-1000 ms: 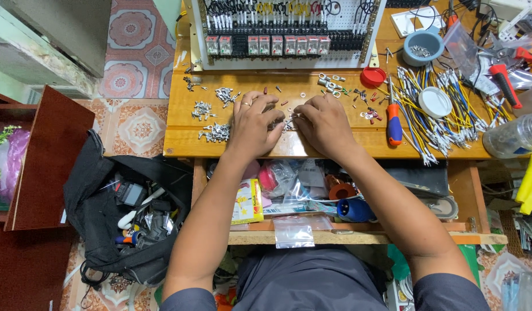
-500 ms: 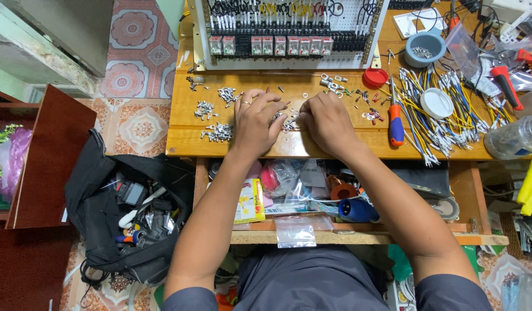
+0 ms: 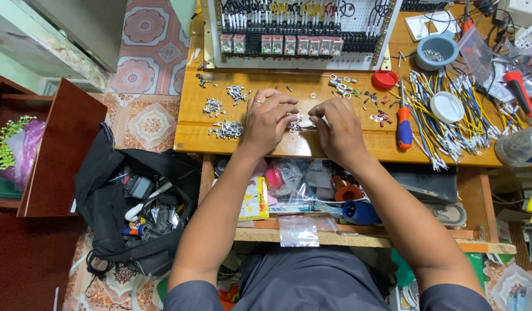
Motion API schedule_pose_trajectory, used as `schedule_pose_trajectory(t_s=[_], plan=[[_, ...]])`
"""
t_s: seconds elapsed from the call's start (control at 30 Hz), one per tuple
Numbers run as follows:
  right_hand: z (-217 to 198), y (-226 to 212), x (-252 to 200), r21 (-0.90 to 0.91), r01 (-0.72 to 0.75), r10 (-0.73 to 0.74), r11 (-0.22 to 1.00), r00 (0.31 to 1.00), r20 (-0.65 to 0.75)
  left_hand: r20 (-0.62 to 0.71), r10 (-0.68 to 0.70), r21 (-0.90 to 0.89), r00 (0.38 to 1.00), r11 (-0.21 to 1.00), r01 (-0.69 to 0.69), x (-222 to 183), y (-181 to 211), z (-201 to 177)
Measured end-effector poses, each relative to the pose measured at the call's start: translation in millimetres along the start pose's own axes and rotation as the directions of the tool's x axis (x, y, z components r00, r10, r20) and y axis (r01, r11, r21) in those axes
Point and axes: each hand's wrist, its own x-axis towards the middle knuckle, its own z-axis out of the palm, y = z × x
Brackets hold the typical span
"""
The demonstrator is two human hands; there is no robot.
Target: Crimping terminals onto wires and sorting small electrical components on a workbench.
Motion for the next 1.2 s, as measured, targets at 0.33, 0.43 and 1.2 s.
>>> schedule_pose_trajectory(t_s=[0.33, 0.43, 1.2], plan=[[-0.3, -9.4, -0.1, 0.027, 0.002, 0.001, 1.000, 0.995, -0.098, -0.006, -0.090, -0.200, 0.996, 0.976, 0.088, 7.6, 4.7, -7.5], [-0.3, -14.0, -0.9, 0.059, -0.003, 0.009, 0.998, 0.994, -0.107, 0.041, -0.124, -0.209, 0.991, 0.969, 0.130, 5.7, 10.4, -7.0], [-10.6, -24.7, -0.6, 0.066, 0.025, -0.020, 0.998, 0.997, -0.077, 0.095, 0.016, -0.245, 0.995, 0.970, 0.008, 8.6, 29.0, -10.3]])
